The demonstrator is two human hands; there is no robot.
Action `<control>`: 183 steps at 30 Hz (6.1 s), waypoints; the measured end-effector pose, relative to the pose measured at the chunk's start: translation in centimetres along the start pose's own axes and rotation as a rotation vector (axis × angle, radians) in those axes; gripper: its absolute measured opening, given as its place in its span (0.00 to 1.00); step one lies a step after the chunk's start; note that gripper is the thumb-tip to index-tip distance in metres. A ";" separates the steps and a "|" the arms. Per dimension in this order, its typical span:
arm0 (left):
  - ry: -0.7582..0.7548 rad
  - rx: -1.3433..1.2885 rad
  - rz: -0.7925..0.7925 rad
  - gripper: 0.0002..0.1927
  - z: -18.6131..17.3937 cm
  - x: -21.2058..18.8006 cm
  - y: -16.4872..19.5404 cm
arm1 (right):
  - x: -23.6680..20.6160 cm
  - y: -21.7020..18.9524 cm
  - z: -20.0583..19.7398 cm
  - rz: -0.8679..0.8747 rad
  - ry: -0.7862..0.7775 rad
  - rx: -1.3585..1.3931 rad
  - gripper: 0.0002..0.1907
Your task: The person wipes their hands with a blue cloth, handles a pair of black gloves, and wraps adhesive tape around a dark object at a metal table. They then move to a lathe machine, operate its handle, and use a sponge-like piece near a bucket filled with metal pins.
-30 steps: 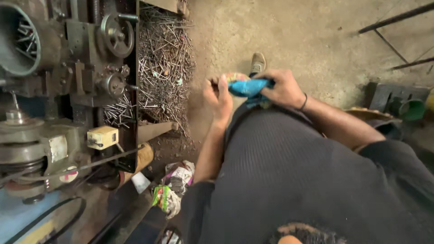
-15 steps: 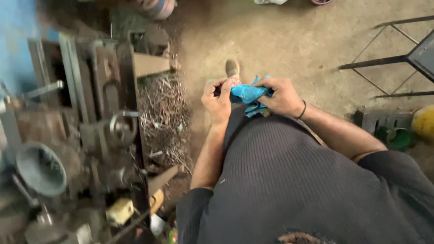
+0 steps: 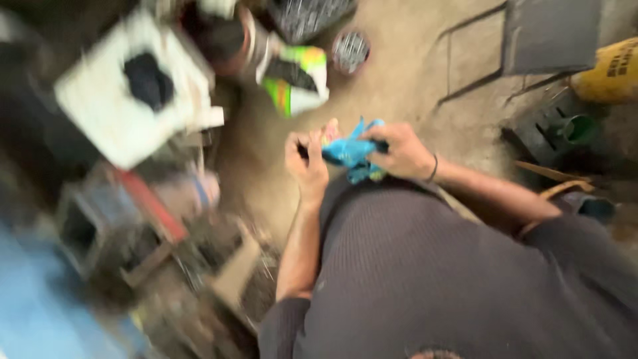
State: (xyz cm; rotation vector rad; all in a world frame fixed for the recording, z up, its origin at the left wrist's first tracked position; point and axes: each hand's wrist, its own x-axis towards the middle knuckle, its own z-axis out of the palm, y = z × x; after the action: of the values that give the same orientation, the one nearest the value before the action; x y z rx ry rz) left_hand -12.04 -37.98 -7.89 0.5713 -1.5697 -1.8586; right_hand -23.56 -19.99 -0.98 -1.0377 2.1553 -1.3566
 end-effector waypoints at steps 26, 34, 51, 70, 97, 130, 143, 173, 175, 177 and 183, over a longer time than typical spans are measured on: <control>-0.714 0.198 -0.004 0.03 52.4 38.8 -8.1 | 22.3 24.6 -42.8 0.249 0.569 0.031 0.13; -0.577 0.027 -0.080 0.03 60.5 46.9 -12.6 | 31.6 28.1 -51.6 0.322 0.547 0.133 0.16; -0.445 -0.060 -0.152 0.06 78.3 85.0 -20.6 | 70.0 40.4 -71.5 0.237 0.413 0.048 0.17; -0.361 -0.073 -0.292 0.12 106.2 121.8 -32.5 | 103.8 60.5 -98.0 0.225 0.443 0.095 0.13; -0.472 -0.059 -0.141 0.08 147.0 185.0 -43.7 | 163.2 82.6 -139.0 0.215 0.466 0.021 0.13; -0.427 0.149 -0.030 0.05 191.7 238.3 -56.3 | 213.9 110.7 -182.9 0.202 0.490 0.097 0.14; -0.624 0.047 0.264 0.07 213.7 260.2 -58.1 | 228.9 119.1 -203.6 0.040 0.661 0.083 0.12; -0.807 0.115 0.492 0.14 235.1 266.9 -53.1 | 237.5 121.9 -224.7 -0.057 0.477 -0.039 0.06; -0.826 0.117 0.448 0.13 235.3 266.7 -53.1 | 237.3 122.1 -224.9 -0.055 0.469 -0.016 0.06; -0.831 0.149 0.443 0.13 235.2 266.5 -52.9 | 237.0 122.1 -224.9 -0.045 0.461 -0.002 0.05; -0.897 0.209 0.468 0.14 234.9 266.6 -51.9 | 236.3 121.8 -224.6 -0.017 0.423 0.083 0.06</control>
State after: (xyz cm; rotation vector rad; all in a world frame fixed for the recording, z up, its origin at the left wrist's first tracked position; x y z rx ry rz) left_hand -370.37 -55.65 5.98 -0.6182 -2.2137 -1.6506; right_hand -371.25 -32.80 7.28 -0.7925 2.3555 -1.7885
